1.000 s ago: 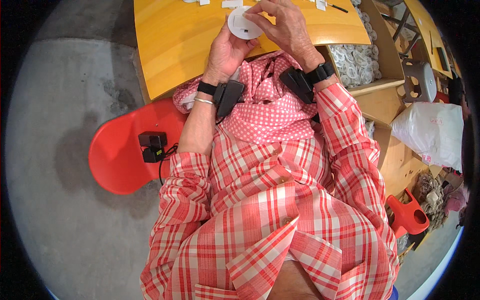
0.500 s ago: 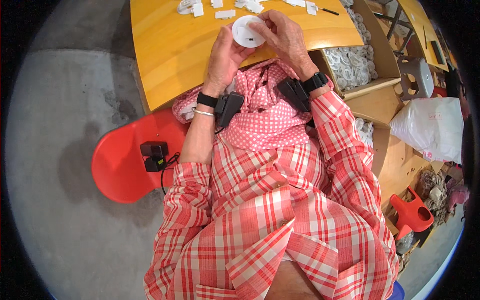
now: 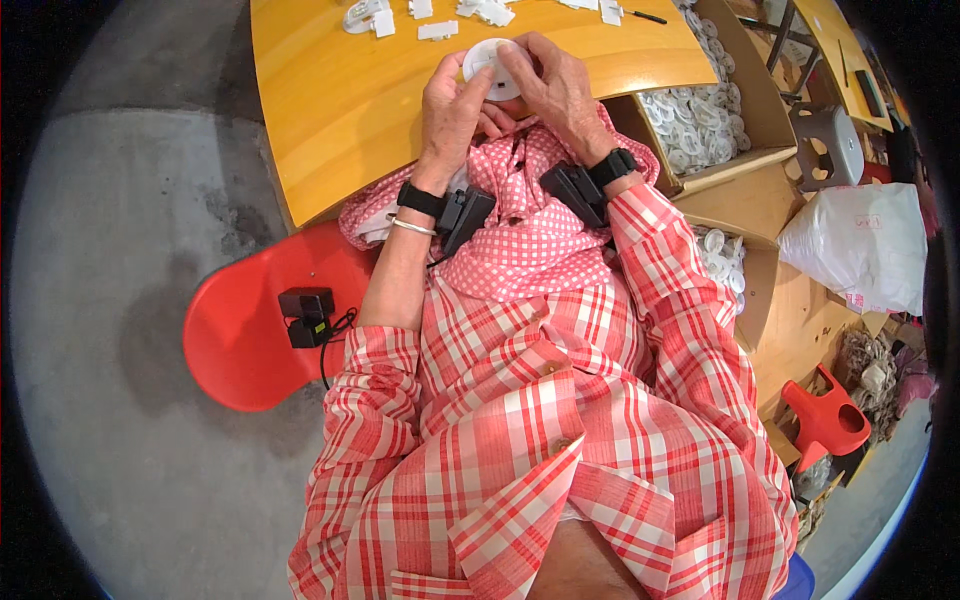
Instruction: Assembling plastic housings for shoe components by snapping parts together.
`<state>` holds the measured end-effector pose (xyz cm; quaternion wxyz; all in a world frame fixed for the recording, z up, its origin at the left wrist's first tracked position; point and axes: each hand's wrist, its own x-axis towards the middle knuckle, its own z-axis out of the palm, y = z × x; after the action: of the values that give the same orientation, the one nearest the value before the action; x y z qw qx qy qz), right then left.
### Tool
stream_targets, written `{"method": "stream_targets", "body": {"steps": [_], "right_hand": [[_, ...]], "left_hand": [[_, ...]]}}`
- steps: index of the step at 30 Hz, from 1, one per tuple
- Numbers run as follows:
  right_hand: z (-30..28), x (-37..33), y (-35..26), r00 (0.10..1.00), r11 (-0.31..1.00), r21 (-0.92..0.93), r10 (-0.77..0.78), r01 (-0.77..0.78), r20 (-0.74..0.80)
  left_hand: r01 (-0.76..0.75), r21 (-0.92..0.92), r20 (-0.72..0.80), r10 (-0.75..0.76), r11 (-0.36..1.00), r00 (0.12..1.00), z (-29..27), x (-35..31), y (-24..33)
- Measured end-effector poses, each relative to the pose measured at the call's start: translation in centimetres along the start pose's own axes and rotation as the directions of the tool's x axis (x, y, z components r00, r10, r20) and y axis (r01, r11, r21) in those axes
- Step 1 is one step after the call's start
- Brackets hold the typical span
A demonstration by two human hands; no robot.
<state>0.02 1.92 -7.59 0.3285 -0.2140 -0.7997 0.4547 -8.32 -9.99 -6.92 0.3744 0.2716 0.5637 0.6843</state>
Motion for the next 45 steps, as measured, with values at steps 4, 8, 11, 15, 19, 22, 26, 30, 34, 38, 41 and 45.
{"method": "stream_targets", "body": {"steps": [4,8,11,15,19,22,26,30,34,38,41,45], "right_hand": [[-0.3,0.1,0.1,1.0,0.998,-0.068,-0.012,0.014,0.026],[0.0,0.1,0.4,1.0,0.999,-0.035,0.014,-0.014,0.024],[0.1,-0.1,0.4,1.0,1.0,0.016,0.018,-0.019,0.001],[0.9,0.0,1.0,0.999,0.997,-0.07,-0.024,0.021,-0.034],[0.5,0.1,2.0,0.998,0.967,0.249,0.037,-0.046,0.041],[-0.1,0.3,2.3,0.998,0.987,0.158,0.005,-0.014,0.06],[0.3,-0.5,1.9,0.997,0.997,0.036,-0.074,0.074,-0.011],[0.1,-0.6,1.5,0.998,0.994,0.09,-0.066,0.067,-0.014],[-0.5,-0.4,-0.3,0.997,0.991,0.131,-0.008,-0.002,0.079],[-0.2,-0.2,-0.3,0.999,0.983,0.186,-0.007,0.0,0.037],[0.5,0.0,2.2,0.989,0.992,0.024,-0.124,0.126,-0.077],[0.1,-0.2,0.8,0.996,0.993,0.094,-0.073,0.067,0.057]], "left_hand": [[-0.026,0.023,0.005,0.026,0.999,1.0,0.5,0.0,0.3],[-0.045,0.02,0.013,0.045,0.999,0.999,0.6,0.0,0.3],[-0.045,0.058,-0.008,0.046,0.997,0.999,0.8,0.0,0.2],[-0.06,0.074,-0.053,0.064,0.995,0.997,0.5,0.2,-0.4],[-0.022,-0.01,-0.043,0.021,1.0,0.999,0.0,0.4,-0.5],[0.002,-0.063,-0.071,-0.006,0.998,0.997,0.0,0.6,-0.3],[0.056,-0.04,-0.199,-0.063,0.998,0.978,1.2,0.9,0.4],[0.012,0.052,-0.267,0.002,0.999,0.964,1.9,1.1,0.4],[-0.015,0.121,-0.297,0.05,0.993,0.954,1.8,1.1,0.0],[0.009,0.216,-0.314,0.061,0.976,0.947,2.1,1.3,0.7],[-0.016,0.345,-0.344,0.143,0.939,0.928,3.0,1.7,1.1],[-0.042,0.222,-0.361,0.122,0.974,0.924,2.1,1.5,0.2]]}}
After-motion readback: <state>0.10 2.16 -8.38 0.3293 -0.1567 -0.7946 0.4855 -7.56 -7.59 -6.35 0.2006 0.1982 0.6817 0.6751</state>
